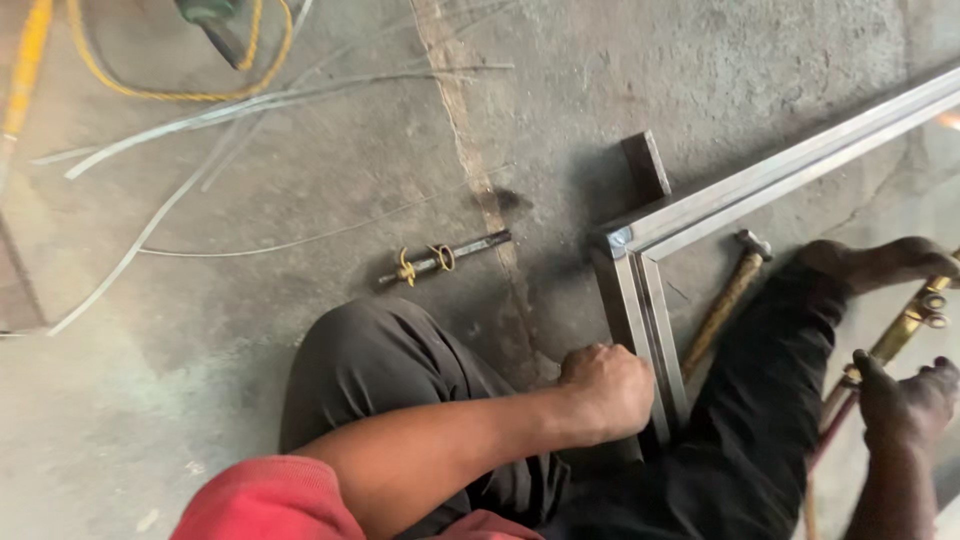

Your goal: The person uses a welding torch and filler rod to join metal frame corners, then hammers the joints to flatten them. The person repeats this process on multiple corners of the metal frame.

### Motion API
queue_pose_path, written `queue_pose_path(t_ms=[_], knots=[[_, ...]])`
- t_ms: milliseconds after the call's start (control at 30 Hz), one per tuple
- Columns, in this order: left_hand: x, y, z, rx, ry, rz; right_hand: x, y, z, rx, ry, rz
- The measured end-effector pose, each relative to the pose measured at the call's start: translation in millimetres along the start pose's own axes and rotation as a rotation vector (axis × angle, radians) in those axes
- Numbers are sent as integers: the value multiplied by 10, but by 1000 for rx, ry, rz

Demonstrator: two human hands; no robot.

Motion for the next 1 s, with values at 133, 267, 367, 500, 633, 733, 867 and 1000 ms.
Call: queue_pose_path(t_ms=[133,267,367,500,633,733,867,1000], knots=[[-583,181,-83,-23,-247,174,345,-223,354,38,242,136],[-1329,1076,-369,-207,-738,292,491,-80,671,-27,395,686],[-1524,1918,-715,-556,-604,620,344,26,760,-152,389,848],[-1454,2524,-1239,-422,-753,704,-119,142,582,-228,376,716],[-1326,2698,-1372,-292,-764,694,-822,261,92,-159,564,828],[-1372,2620,-1440,-410,-811,596,-1245,542,-476,-97,644,850],[-1528,2144,-2004,-485,-923,718,-1359,1083,-1649,-15,867,1210],[-1555,1570,-2823,-281,-1332,441,-1338,1714,-2764,-243,1442,1687]])
Point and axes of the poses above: each hand's wrist, its own z-axis towards the middle knuckle, its own x-axis out of the palm, y = z × x, the point moved 5 cm from there along z, towards the middle knuckle, and after that the axes turned 1 degree about x, right-handed, at the moved point
